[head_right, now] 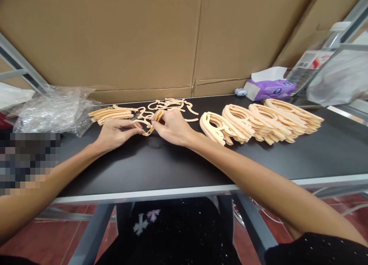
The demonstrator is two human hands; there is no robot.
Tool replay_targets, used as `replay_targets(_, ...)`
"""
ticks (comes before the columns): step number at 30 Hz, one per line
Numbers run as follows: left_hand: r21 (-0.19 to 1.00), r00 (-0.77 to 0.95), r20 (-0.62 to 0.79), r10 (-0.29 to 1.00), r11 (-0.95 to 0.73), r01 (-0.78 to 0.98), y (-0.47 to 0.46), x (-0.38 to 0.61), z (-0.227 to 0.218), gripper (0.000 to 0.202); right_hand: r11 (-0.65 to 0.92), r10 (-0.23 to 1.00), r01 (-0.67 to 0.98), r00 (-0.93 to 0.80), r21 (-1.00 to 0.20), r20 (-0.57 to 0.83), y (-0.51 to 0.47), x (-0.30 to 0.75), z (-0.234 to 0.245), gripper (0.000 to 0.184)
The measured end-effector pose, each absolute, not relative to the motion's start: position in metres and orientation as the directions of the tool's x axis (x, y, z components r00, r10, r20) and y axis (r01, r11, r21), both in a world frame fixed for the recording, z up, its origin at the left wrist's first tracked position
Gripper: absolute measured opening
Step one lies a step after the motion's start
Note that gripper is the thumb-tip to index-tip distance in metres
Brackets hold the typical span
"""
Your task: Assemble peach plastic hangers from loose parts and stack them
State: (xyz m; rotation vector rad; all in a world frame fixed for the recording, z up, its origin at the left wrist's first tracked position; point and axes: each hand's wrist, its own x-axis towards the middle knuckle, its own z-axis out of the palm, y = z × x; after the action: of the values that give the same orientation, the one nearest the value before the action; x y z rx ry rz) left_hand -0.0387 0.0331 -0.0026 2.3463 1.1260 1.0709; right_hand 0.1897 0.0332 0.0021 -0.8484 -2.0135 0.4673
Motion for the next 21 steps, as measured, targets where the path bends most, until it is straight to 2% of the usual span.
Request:
replay_targets(3,0.553,0.408,0.502,0.762,-0.646,0.526,0.034,-0.039,-0.004,0.016,0.692,0.722,0.396,-0.374,-0.604,0.582,0.034,0.188,0.0,0.016)
replay_targets(8,0.561,0.402,0.499,0.768,-0.64,0.525,0.037,-0.04,-0.006,0.018,0.745,0.661,0.459,-0.408,-0.484,0.63,0.032,0.187,-0.003,0.016)
replay_targets(11,0.554,0.4,0.514,0.759,-0.65,0.521,0.036,-0.039,-0.007,0.017,0.738,0.662,0.485,-0.385,-0.469,0.643,0.031,0.186,-0.004,0.017)
replay_targets(15,0.531,0.393,0.54,0.745,-0.663,0.527,0.034,-0.038,-0.007,0.017,0.682,0.722,0.486,-0.323,-0.547,0.612,0.031,0.184,-0.004,0.02)
replay_targets(21,0.537,0.344,0.538,0.769,-0.628,0.563,0.036,-0.036,-0.01,0.02,0.596,0.803,0.357,-0.26,-0.72,0.536,0.033,0.18,-0.01,0.018)
